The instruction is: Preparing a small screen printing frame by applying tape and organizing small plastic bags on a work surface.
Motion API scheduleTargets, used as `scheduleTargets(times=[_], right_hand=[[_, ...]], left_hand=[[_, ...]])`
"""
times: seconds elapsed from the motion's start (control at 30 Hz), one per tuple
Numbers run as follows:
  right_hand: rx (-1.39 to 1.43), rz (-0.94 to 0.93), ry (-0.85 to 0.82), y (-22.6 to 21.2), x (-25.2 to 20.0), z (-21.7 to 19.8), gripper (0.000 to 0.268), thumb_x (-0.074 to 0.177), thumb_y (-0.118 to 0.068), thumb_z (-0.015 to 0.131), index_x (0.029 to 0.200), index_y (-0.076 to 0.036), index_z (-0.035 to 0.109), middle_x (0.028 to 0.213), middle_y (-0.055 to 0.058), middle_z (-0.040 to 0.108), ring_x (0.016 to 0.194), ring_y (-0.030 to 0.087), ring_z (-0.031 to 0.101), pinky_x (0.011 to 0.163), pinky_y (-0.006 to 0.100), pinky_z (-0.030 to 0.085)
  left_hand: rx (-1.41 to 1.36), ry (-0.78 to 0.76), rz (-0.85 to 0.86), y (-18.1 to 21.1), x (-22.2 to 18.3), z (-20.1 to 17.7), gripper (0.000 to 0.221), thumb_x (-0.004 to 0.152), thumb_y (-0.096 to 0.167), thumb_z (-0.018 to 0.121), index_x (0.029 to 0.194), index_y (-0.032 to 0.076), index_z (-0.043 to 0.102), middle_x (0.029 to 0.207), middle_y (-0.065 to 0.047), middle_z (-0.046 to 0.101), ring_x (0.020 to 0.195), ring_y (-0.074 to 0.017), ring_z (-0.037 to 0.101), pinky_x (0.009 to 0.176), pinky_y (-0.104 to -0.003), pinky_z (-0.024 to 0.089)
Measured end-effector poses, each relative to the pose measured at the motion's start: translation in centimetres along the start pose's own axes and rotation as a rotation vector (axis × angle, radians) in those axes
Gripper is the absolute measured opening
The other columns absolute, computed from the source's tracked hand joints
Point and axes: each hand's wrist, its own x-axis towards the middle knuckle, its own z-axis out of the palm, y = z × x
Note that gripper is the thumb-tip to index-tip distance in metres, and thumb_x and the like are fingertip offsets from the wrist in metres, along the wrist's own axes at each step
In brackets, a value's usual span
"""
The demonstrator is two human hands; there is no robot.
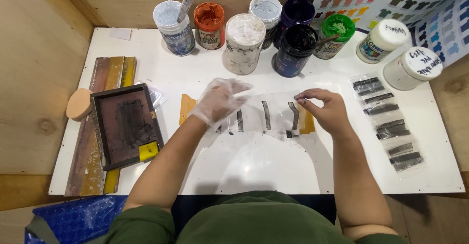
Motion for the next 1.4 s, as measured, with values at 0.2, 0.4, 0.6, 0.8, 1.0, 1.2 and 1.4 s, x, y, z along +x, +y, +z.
scheduleTargets(times=[0.2,0.4,0.6,0.8,1.0,1.2,1.4], right_hand=[[-0.129,-0.233,0.005,-3.8,0.9,-2.6,0.015,0.083,-0.003,0.084,0.097,-0.001,0.079,0.095,0.018,0.076,0.1,0.035,0.071,0.096,0.044,0.049],[-0.12,-0.132,0.122,-3.6,-0.1,-8.1,0.015,0.089,-0.006,0.083,0.1,0.001,0.076,0.095,0.019,0.074,0.089,0.025,0.068,0.082,0.038,0.052],[0.055,0.156,0.305,-1.0,-2.9,-14.0,0.018,0.092,-0.003,0.076,0.108,0.001,0.072,0.099,0.009,0.073,0.093,0.011,0.068,0.088,0.019,0.056],[0.193,0.299,0.529,4.6,-7.4,-20.2,0.016,0.094,-0.008,0.073,0.109,-0.006,0.072,0.099,0.003,0.071,0.095,0.008,0.068,0.094,0.017,0.055],[0.308,0.33,0.649,9.4,-11.8,-24.6,0.008,0.098,-0.005,0.072,0.105,-0.004,0.071,0.102,0.007,0.072,0.097,0.013,0.072,0.094,0.023,0.064],[0.279,0.415,0.749,13.0,-14.8,-26.6,0.015,0.099,-0.009,0.069,0.113,-0.005,0.071,0.104,0.004,0.073,0.096,0.008,0.07,0.089,0.017,0.059],[0.295,0.427,0.779,15.1,-15.1,-26.8,0.019,0.097,-0.009,0.072,0.115,-0.004,0.071,0.1,0.003,0.072,0.086,0.007,0.065,0.074,0.016,0.053]], left_hand=[[-1.748,-0.201,-0.29,-5.5,9.4,7.5,0.039,0.108,0.008,0.039,0.141,-0.013,0.044,0.14,-0.038,0.053,0.135,-0.0478,0.05,0.111,-0.055,0.045],[-0.444,-0.32,0.194,-0.3,6.5,5.0,0.031,0.067,0.003,0.052,0.09,-0.012,0.067,0.085,-0.012,0.065,0.095,-0.0275,0.064,0.091,-0.032,0.053],[-0.692,-0.698,0.698,-8.5,14.7,12.9,0.002,0.074,-0.001,0.063,0.072,0.0,0.062,0.094,-0.018,0.071,0.115,-0.0334,0.063,0.098,-0.045,0.049],[0.111,-0.668,0.215,6.0,9.2,9.8,0.048,0.085,0.045,0.068,0.124,0.018,0.076,0.132,0.007,0.073,0.108,-0.0057,0.067,0.097,-0.023,0.048],[-0.312,-0.639,0.078,6.4,14.3,15.7,0.009,0.07,-0.002,0.063,0.067,-0.001,0.072,0.096,-0.014,0.08,0.088,-0.0226,0.074,0.08,-0.031,0.062],[0.168,-0.487,0.134,14.7,15.3,15.7,0.029,0.084,0.018,0.051,0.073,0.018,0.024,0.073,0.0,0.027,0.068,-0.0178,0.025,0.06,-0.035,0.029],[0.383,-0.504,0.248,12.6,23.0,22.6,0.053,0.078,0.056,0.074,0.099,0.009,0.066,0.093,-0.007,0.069,0.088,-0.0246,0.063,0.083,-0.039,0.054]])
